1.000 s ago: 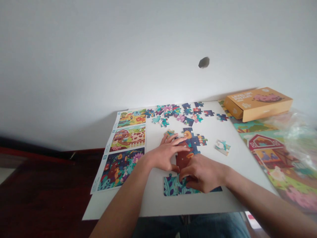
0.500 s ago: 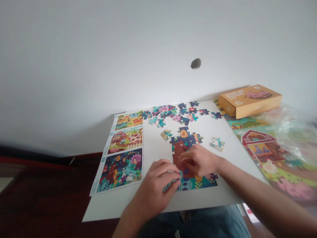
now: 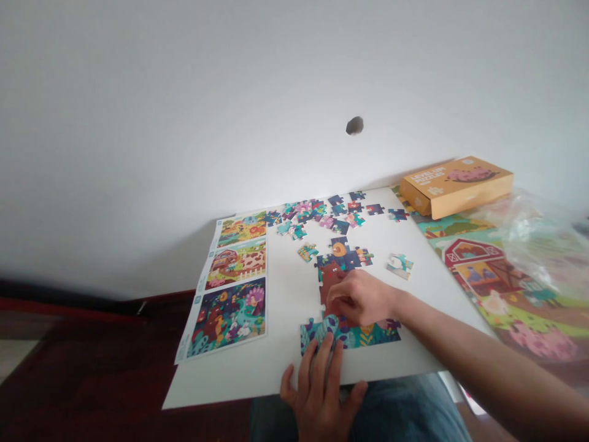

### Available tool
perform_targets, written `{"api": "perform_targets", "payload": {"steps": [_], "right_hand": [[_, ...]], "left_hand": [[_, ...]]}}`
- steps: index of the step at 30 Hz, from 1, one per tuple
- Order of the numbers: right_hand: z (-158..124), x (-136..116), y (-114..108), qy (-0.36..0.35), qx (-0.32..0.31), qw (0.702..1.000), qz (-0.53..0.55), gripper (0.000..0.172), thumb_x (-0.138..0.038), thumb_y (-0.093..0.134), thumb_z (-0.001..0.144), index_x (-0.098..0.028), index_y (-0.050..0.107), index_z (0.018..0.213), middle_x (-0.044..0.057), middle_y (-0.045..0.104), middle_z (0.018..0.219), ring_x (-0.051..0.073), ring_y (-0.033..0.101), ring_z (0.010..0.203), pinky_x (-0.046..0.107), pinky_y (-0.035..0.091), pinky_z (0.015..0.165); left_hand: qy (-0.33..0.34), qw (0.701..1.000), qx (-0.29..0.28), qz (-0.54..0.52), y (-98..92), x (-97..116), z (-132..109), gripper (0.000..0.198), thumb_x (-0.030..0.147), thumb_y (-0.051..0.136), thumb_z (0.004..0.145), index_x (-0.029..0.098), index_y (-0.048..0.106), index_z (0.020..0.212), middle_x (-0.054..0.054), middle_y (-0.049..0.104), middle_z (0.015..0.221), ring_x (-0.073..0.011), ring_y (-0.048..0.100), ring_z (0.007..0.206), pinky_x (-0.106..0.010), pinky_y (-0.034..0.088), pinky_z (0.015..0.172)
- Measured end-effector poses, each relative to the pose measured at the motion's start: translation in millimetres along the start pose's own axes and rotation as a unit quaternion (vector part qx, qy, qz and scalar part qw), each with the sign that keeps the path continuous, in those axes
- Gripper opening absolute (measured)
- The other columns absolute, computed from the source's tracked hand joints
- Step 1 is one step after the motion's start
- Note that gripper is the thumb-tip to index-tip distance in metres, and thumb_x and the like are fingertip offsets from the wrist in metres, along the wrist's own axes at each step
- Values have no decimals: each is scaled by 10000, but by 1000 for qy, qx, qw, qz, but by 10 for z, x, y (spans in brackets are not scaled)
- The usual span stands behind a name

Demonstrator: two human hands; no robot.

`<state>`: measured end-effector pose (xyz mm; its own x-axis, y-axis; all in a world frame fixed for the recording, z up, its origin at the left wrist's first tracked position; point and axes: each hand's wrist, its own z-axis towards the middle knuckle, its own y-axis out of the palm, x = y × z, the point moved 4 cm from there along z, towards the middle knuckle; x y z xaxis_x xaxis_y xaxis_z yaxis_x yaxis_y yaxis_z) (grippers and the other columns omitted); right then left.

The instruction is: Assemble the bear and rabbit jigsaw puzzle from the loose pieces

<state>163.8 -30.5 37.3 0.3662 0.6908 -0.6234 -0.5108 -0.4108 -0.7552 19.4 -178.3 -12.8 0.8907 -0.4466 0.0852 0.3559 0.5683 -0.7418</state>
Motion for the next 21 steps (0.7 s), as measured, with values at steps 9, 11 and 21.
{"api": "perform_targets", "payload": {"steps": [9, 11, 21], "right_hand": [[7, -4, 30, 9, -50, 999, -15, 214, -176, 599, 796, -225, 736, 953, 0, 738, 756, 133, 632, 634, 222, 410, 606], [3, -14, 26, 7, -63, 998, -17, 192, -208, 615, 809, -226, 733, 958, 2, 741, 766, 137, 640, 655, 222, 404, 607], [-9, -26, 64, -4, -64, 998, -25, 192, -305, 645, 837, -240, 726, 999, 9, 755, 829, 153, 657, 706, 251, 373, 622]], "left_hand": [[0, 1000, -1, 8, -28, 40, 52, 492, 579, 679, 814, 248, 699, 1177, -63, 747, 1126, -272, 646, 1025, -469, 190, 1121], [-25, 1000, -10, 0, -23, 35, 32, 499, 577, 670, 819, 249, 681, 1195, -72, 735, 1155, -281, 644, 1042, -483, 179, 1124], [-84, 995, -37, 26, -57, -153, -132, 588, 623, 562, 873, 206, 591, 1286, -165, 672, 1246, -318, 628, 1082, -518, 246, 1064]]}}
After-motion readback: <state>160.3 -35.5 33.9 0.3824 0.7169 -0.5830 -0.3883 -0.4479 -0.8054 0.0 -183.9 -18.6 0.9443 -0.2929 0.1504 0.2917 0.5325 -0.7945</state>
